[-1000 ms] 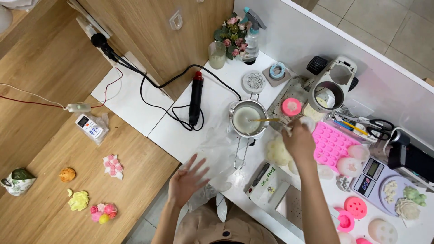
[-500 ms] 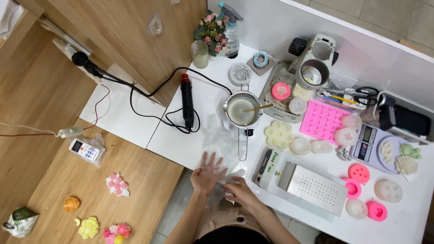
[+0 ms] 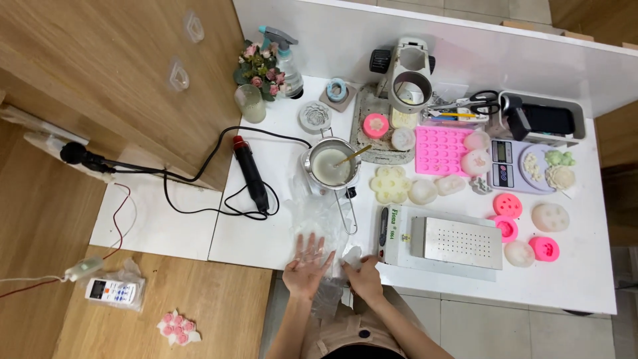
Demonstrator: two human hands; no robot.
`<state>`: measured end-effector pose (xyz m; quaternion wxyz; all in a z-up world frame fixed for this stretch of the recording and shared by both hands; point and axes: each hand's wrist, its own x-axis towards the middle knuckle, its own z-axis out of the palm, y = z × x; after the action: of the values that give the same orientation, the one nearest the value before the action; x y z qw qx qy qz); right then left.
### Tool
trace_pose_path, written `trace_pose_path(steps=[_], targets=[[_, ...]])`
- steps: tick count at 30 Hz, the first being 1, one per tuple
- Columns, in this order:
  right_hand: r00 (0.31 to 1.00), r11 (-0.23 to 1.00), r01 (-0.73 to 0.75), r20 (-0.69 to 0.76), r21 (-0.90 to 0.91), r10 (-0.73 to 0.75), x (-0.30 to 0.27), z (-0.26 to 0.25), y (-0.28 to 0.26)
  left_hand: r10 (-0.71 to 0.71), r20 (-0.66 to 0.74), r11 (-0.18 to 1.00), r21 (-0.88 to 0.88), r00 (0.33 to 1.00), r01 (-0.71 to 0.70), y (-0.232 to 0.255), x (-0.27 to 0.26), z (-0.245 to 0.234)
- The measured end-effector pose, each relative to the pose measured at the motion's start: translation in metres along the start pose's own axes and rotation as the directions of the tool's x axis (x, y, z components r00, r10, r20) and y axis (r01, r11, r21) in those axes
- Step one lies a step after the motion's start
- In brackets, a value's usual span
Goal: Melting and stirring wax in a pot on a portable heating element for candle making.
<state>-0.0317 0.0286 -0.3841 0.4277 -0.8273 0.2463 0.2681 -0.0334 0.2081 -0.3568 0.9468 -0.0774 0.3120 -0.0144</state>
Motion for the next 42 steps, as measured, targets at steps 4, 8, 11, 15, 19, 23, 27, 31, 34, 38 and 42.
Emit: trace_pose_path(steps=[4,8,11,15,19,23,27,31,34,38,42], targets=[[0.995,0.998,0.051,0.091,-0.034,-0.048,-0.018,-0.010,-0.011,-0.035,-0.042,0.999,-0.011,0.999,0.035,0.004,-0.002,0.002],[0.986,0.987,0.155,0.065,-0.038,-0.153,-0.055,-0.083,-0.044,0.042,-0.049,0.998,0.047,0.998,-0.039,0.016,-0.037,0.034],[0.952,0.907,0.276,-0.042,-0.318,-0.305,-0.071,-0.144,-0.062,0.142,0.040,0.973,0.178,0.989,-0.147,0.029,-0.076,0.054],[0.732,0.704,0.453,-0.223,-0.548,-0.644,-0.085,-0.210,-0.121,0.131,0.232,0.988,0.046,0.964,-0.146,0.040,-0.112,0.075],[0.739,0.698,0.429,-0.223,-0.573,-0.636,-0.034,-0.235,-0.148,0.129,0.602,0.985,0.012,0.788,-0.170,0.028,-0.147,0.113],[0.648,0.592,0.585,-0.120,-0.554,-0.752,0.052,-0.224,-0.143,0.159,0.730,0.979,-0.031,0.664,-0.201,0.006,-0.174,0.165],[0.636,0.535,0.644,-0.007,-0.546,-0.772,0.099,-0.203,-0.134,0.277,0.784,0.932,-0.079,0.556,-0.353,-0.018,-0.178,0.187],[0.751,0.589,0.608,0.145,-0.533,-0.644,0.133,-0.190,-0.122,0.355,0.743,0.913,-0.147,0.568,-0.379,-0.047,-0.175,0.193],[0.784,0.631,0.576,0.131,-0.520,-0.607,0.121,-0.199,-0.126,0.361,0.765,0.117,0.531,0.534,-0.839,-0.072,-0.169,0.195],[0.777,0.681,0.587,0.069,-0.437,-0.625,0.110,-0.214,-0.132,0.242,0.642,-0.701,0.634,0.727,-0.326,-0.109,-0.163,0.216],[0.717,0.697,0.660,-0.043,-0.280,-0.696,0.081,-0.231,-0.136,-0.038,0.807,-0.994,0.029,0.589,-0.104,-0.135,-0.134,0.213]])
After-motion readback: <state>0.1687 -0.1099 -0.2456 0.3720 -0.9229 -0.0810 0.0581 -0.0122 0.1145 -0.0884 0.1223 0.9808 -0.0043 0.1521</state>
